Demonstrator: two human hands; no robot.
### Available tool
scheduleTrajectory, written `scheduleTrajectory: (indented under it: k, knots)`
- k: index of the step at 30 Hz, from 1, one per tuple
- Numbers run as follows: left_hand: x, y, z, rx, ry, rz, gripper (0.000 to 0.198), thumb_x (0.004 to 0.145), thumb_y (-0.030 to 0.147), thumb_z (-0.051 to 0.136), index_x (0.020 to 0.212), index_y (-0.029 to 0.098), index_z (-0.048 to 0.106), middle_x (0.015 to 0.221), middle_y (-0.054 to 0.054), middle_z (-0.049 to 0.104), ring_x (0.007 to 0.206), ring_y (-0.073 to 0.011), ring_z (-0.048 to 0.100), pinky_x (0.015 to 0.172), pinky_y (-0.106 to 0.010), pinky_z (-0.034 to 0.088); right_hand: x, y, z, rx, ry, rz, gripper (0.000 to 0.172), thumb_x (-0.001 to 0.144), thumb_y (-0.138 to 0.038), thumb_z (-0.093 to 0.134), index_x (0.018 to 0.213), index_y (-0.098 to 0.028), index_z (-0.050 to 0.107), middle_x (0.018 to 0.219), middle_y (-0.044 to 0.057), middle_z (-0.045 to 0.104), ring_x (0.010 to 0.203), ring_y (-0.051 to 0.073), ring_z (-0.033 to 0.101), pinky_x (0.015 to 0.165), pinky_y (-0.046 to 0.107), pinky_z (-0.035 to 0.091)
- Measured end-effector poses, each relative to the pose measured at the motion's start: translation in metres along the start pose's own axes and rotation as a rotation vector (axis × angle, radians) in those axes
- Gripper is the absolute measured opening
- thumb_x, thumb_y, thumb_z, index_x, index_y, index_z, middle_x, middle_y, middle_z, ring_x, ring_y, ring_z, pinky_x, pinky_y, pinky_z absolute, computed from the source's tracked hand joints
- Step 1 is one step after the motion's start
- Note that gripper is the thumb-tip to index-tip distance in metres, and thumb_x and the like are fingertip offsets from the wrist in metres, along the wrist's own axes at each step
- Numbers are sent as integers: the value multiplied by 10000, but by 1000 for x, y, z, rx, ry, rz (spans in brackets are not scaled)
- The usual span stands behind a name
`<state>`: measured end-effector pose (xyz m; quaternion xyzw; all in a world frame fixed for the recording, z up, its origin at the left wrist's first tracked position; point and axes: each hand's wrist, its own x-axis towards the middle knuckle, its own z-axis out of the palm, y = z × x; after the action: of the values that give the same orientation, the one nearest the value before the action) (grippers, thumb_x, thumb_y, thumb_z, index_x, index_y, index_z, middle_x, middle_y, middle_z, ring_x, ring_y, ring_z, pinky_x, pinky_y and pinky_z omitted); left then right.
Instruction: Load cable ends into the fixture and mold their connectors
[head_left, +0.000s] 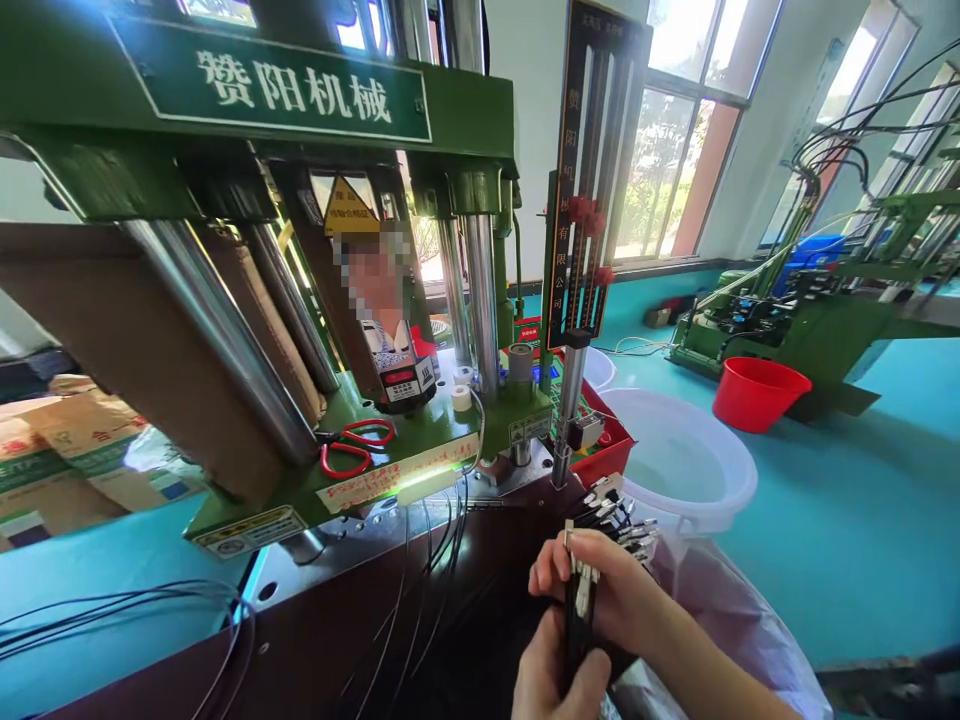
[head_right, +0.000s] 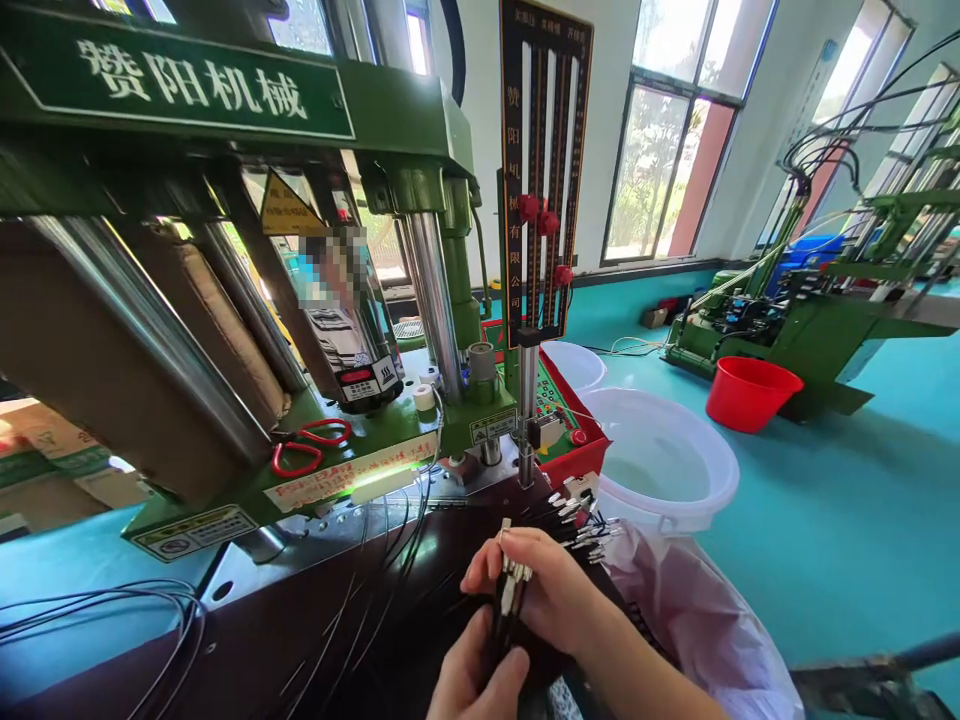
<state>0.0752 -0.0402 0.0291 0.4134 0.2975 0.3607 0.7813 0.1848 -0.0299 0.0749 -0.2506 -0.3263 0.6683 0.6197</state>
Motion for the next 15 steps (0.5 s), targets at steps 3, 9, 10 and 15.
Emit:
scheduleTrajectory:
  k: [3,9,10,15]
  knots:
    - [-7,5,-1,353,75,236,383,669,471,635,896,163,633,791,-75,656,731,-199,584,668,-261,442,-3,3,4,-20,51,27,284,869,-278,432,663,-135,566,705,79,621,725,191,577,707,322,396]
    - [-3,38,2,769,29,324,370,826,452,401,851,189,661,646,-96,631,584,-208,560,589,-300,351,-16,-4,2,-166,295,-136,273,868,-339,472,673,-172,565,742,47,651,720,163,573,695,280,425]
    - [1,48,8,869,-27,340,392,848,434,349,855,185,652,657,-102,635,586,-213,564,580,-302,332,-19,-10,1,-214,347,-174,280,861,-366,477,683,-177,581,775,56,665,746,171,582,690,274,432]
    - [18,92,60,1234,-247,435,437,883,403,234,894,183,610,773,-128,669,664,-255,603,577,-315,304,-38,-40,-12,-391,527,-419,236,821,-387,524,831,-194,660,999,82,665,990,235,555,856,308,422]
